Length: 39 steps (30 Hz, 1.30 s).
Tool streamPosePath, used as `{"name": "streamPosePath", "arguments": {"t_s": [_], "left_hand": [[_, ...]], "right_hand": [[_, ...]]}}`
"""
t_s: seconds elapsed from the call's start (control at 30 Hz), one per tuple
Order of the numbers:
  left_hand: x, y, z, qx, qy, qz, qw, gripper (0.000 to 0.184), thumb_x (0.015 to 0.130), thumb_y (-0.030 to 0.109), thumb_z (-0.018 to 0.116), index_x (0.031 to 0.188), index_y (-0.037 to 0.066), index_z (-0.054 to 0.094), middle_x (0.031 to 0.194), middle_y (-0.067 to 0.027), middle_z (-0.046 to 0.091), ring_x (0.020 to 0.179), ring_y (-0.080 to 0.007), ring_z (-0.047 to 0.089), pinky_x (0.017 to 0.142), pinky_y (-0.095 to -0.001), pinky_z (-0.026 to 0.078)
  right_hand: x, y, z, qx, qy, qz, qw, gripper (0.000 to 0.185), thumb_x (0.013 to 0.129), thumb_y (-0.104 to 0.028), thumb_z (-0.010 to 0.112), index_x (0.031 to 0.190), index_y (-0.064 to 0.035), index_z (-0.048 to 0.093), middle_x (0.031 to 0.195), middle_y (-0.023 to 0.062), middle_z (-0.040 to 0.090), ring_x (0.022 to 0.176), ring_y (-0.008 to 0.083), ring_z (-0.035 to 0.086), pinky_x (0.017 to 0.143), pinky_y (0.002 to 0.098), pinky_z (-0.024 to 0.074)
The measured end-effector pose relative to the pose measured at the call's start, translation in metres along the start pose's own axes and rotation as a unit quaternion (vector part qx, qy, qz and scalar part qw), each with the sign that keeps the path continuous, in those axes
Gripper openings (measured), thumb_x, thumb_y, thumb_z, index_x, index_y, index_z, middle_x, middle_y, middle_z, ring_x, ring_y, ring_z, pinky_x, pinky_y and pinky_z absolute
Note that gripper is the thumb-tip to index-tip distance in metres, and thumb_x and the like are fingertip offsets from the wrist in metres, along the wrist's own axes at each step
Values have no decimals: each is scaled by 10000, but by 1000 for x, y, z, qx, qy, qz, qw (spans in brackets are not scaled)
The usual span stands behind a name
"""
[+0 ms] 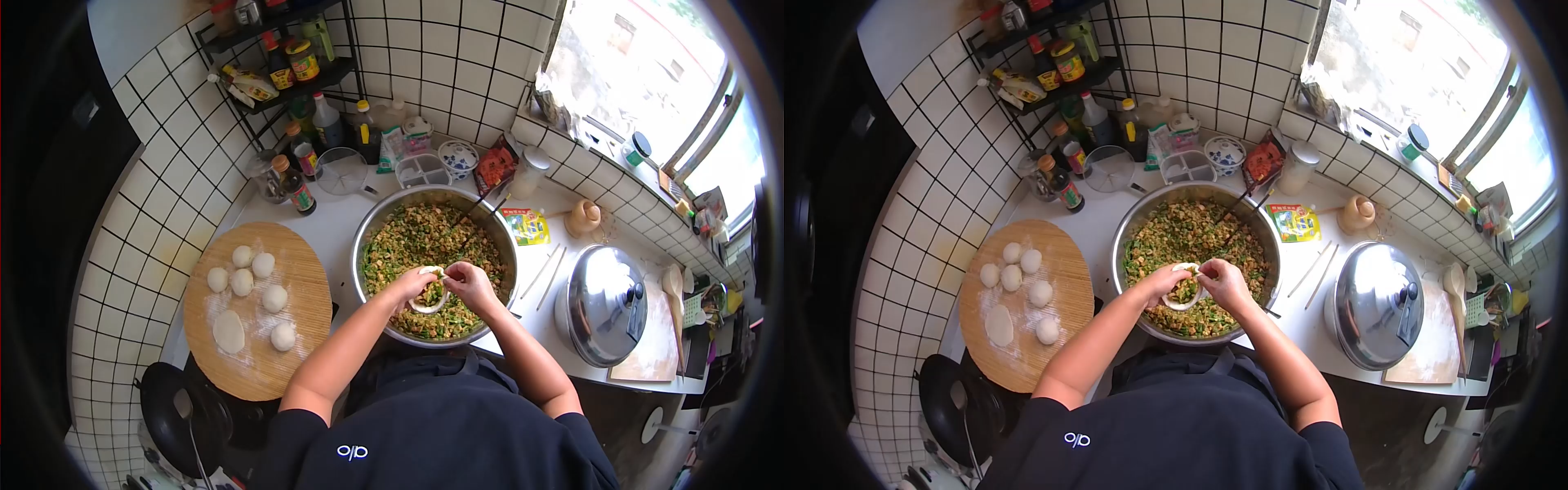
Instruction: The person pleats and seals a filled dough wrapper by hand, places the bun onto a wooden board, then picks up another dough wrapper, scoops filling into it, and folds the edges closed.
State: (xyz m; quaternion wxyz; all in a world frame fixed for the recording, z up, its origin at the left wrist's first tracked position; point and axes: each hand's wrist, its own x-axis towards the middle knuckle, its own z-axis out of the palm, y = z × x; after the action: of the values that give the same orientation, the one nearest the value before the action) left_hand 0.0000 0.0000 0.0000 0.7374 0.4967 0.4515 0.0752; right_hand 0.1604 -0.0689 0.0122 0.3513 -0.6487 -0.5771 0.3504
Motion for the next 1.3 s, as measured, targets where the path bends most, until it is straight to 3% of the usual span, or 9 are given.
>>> {"name": "streamPosePath", "arguments": {"t_s": [0.17, 0.37, 0.47, 0.7, 0.8, 0.93, 1.17, 1.2, 1.3], "left_hand": [[9, -7, -9, -62, -58, -30, 996, 223, 828, 232, 495, 973, 77, 563, 877, -45, 602, 702, -151, 614, 616, -321, 531], [1, 4, -2, -49, -12, -70, 996, 179, 819, 218, 487, 922, 94, 565, 800, -24, 588, 688, -132, 604, 574, -329, 531], [9, -4, -5, -8, -24, -89, 996, 146, 806, 202, 491, 871, 98, 569, 751, -19, 575, 622, -115, 572, 528, -305, 511], [4, 5, -12, 6, -57, -118, 991, 137, 785, 201, 488, 753, 89, 560, 659, -10, 544, 531, -116, 541, 477, -298, 493], [-21, 35, -13, -35, -130, -126, 983, 183, 794, 228, 453, 808, 81, 560, 683, -19, 562, 551, -134, 570, 491, -307, 514], [-36, 50, -50, -122, -216, -7, 969, 590, 885, 498, 265, 1261, 65, 406, 1154, -111, 544, 984, -219, 576, 730, -414, 521], [-9, 2, 5, -363, -11, 199, 910, 373, 910, 354, 412, 1181, 108, 481, 1127, -63, 533, 993, -206, 535, 798, -436, 480], [-12, 4, 12, -330, 40, 184, 925, 339, 903, 326, 438, 1166, 118, 489, 1104, -58, 531, 968, -201, 534, 776, -441, 488], [-16, 5, 22, -292, 129, 132, 938, 227, 871, 211, 524, 1092, 157, 523, 1023, -39, 523, 881, -178, 522, 664, -437, 520]], "right_hand": [[3, -5, -3, 136, -57, 116, 982, 164, 755, -99, 630, 860, 27, 639, 757, 75, 625, 632, 105, 586, 583, 247, 481], [5, 6, 3, 101, -1, 8, 995, 183, 770, -94, 639, 899, 34, 628, 733, 58, 631, 627, 95, 585, 581, 233, 489], [4, 0, -2, 137, -100, 98, 981, 191, 766, -88, 642, 915, 30, 626, 747, 48, 622, 650, 89, 582, 571, 232, 478], [0, 2, 3, 112, -92, 48, 988, 212, 746, -77, 645, 923, 36, 620, 731, 37, 603, 632, 94, 571, 566, 234, 471], [-4, -13, -5, 183, -125, 111, 969, 165, 772, -74, 634, 892, 34, 604, 763, 42, 613, 638, 102, 579, 608, 221, 486], [-5, -19, -15, 363, -30, 113, 924, 158, 805, -88, 627, 910, 23, 584, 778, 61, 619, 678, 114, 601, 637, 236, 513], [-2, -19, 0, 284, 31, 55, 957, 108, 770, -86, 649, 816, -10, 586, 776, 55, 611, 650, 104, 581, 595, 227, 492], [-4, -24, 2, 19, 131, -100, 986, 104, 722, -70, 663, 767, -12, 590, 824, 70, 597, 681, 144, 584, 589, 255, 490], [-7, -34, 3, -10, 115, -151, 982, 83, 704, -50, 639, 755, -9, 588, 930, 112, 581, 759, 234, 590, 642, 314, 495]]}}
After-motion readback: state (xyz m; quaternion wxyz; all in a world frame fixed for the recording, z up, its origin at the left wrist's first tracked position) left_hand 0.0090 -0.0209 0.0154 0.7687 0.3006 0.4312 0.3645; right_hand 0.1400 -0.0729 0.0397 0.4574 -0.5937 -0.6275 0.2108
